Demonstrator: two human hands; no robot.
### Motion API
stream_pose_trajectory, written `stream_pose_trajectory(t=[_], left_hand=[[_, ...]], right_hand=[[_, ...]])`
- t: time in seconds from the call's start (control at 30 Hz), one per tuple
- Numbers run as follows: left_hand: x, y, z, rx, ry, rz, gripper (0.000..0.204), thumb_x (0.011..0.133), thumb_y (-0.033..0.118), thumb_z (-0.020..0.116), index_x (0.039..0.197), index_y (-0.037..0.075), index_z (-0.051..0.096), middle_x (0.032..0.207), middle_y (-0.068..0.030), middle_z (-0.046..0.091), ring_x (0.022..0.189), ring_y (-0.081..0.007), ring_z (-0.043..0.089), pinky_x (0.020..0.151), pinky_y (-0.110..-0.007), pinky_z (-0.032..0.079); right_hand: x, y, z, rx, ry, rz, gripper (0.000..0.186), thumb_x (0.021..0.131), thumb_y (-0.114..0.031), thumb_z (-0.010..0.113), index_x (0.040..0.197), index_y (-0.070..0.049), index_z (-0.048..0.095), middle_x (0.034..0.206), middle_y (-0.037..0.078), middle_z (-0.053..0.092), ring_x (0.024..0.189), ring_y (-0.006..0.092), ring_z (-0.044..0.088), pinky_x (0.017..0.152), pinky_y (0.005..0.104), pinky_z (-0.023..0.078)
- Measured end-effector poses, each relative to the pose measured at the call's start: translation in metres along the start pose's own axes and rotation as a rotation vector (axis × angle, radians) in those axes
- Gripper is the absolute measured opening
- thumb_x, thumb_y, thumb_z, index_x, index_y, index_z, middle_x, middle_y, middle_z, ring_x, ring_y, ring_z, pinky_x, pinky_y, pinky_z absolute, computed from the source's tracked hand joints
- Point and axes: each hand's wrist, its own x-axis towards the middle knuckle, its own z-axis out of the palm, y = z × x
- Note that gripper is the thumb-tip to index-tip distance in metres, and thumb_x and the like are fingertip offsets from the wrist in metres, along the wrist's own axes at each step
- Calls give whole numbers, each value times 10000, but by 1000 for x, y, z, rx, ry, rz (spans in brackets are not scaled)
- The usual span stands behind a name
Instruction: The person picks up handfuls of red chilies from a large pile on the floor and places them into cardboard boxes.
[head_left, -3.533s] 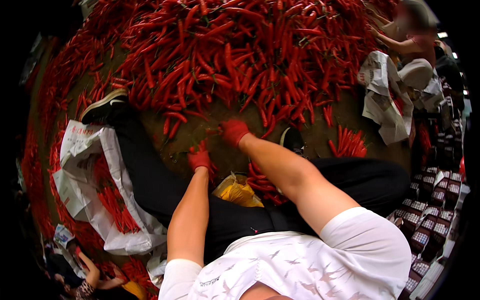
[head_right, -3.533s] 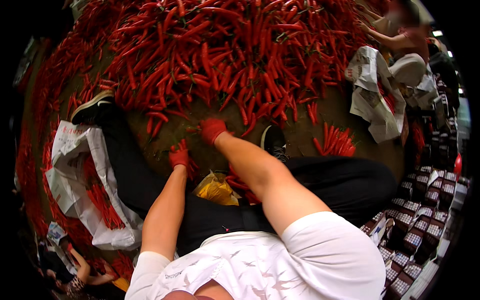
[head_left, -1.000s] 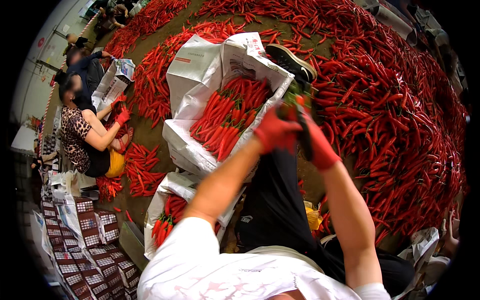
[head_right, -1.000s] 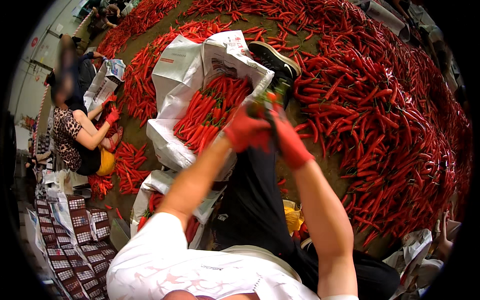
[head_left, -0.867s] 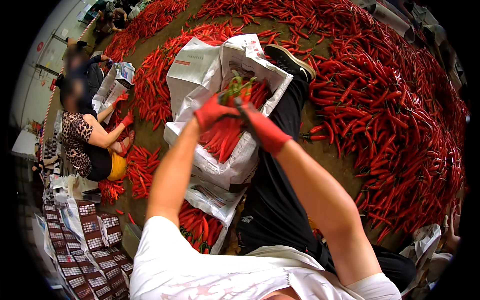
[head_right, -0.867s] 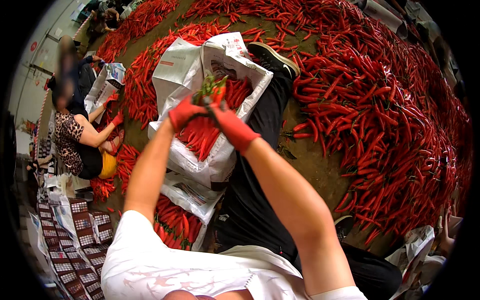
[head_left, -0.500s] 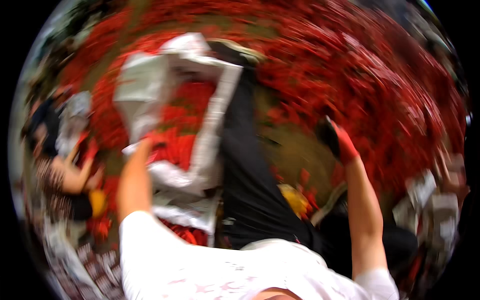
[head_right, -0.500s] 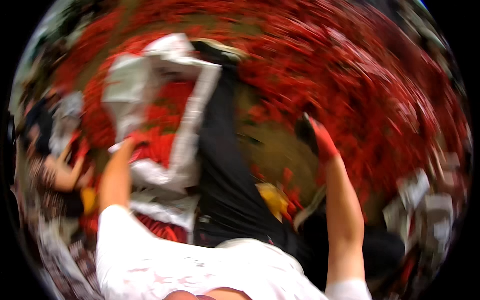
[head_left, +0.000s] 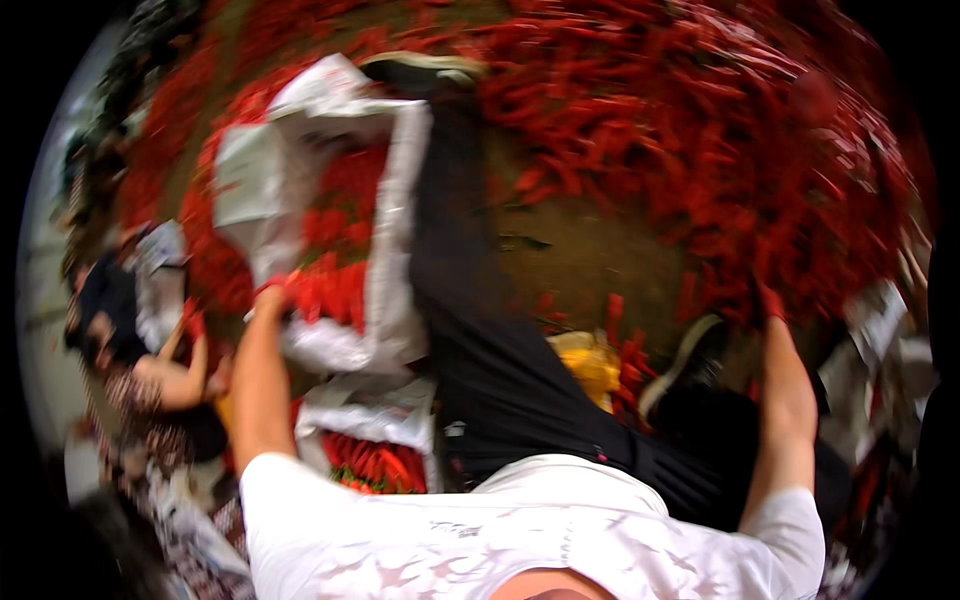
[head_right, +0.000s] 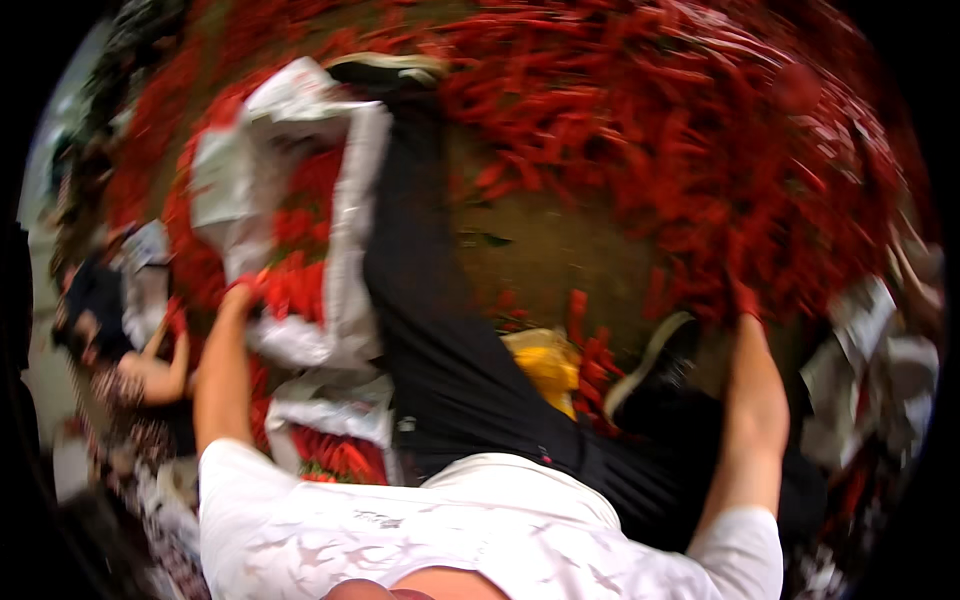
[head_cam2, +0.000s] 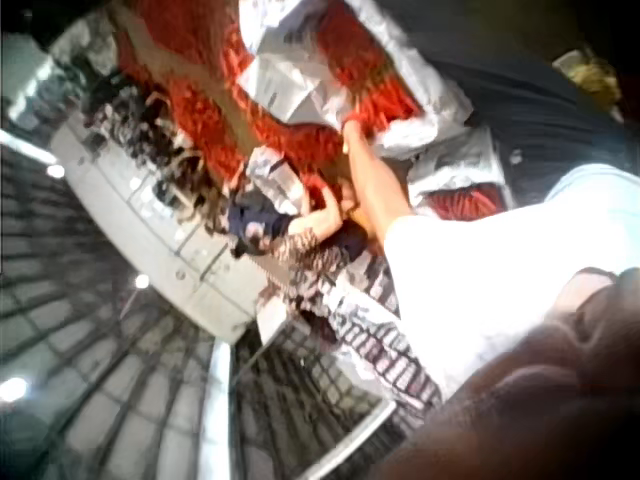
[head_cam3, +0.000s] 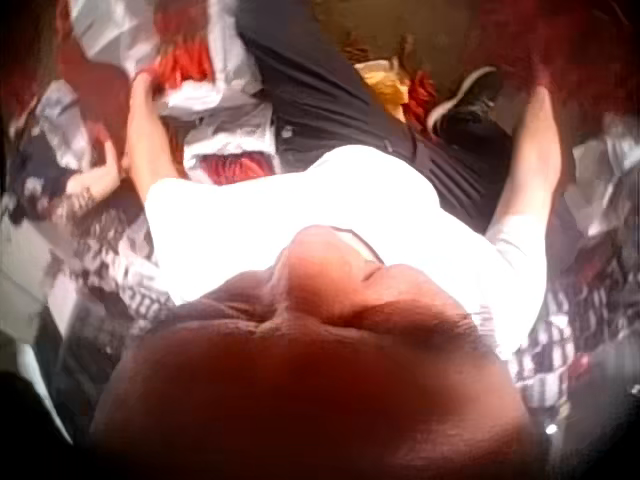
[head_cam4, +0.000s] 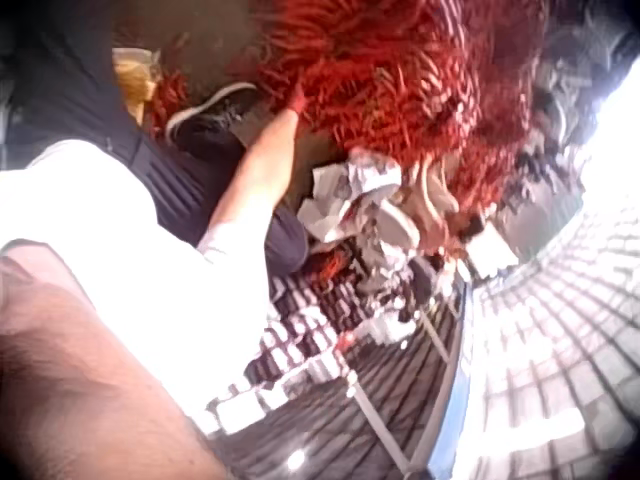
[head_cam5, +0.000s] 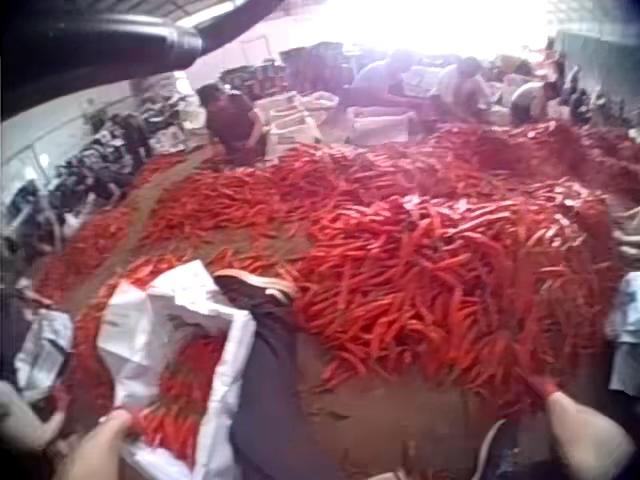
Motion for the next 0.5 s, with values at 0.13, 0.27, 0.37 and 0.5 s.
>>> stream_pose_trajectory(t=[0.13, 0.27, 0.37, 0.5], left_hand=[[-14, 0, 1, -172, 414, -24, 661, 837, 521, 541, 1170, -44, 622, 1200, -295, 604, 1175, -435, 557, 976, -499, 461], [26, -24, 56, -467, 442, -176, 866, 898, 701, 332, 1158, -72, 624, 1161, -385, 568, 1147, -484, 552, 942, -544, 457], [46, 4, 86, -218, 797, -436, 695, 868, 700, 407, 1311, 165, 451, 1256, -223, 538, 1103, -483, 564, 880, -622, 462], [53, 83, 97, -248, 832, -373, 731, 861, 707, 409, 1349, 164, 418, 1353, -251, 461, 1212, -483, 481, 911, -676, 393]], right_hand=[[-4, -10, 24, 368, -230, 90, 617, 800, -432, 747, 1211, 1, 590, 1124, 152, 641, 986, 214, 627, 802, 346, 537], [-35, -77, 66, -52, -224, 11, 545, 749, -387, 786, 1111, 7, 681, 1061, 148, 695, 934, 188, 657, 794, 340, 541], [-44, -97, 77, -265, -273, -196, 525, 776, -443, 732, 1080, -16, 705, 1019, 157, 705, 884, 208, 668, 755, 340, 533], [-88, -98, 87, 112, -414, -228, 471, 770, -319, 772, 1076, 27, 678, 962, 118, 711, 828, 201, 672, 704, 348, 539]])
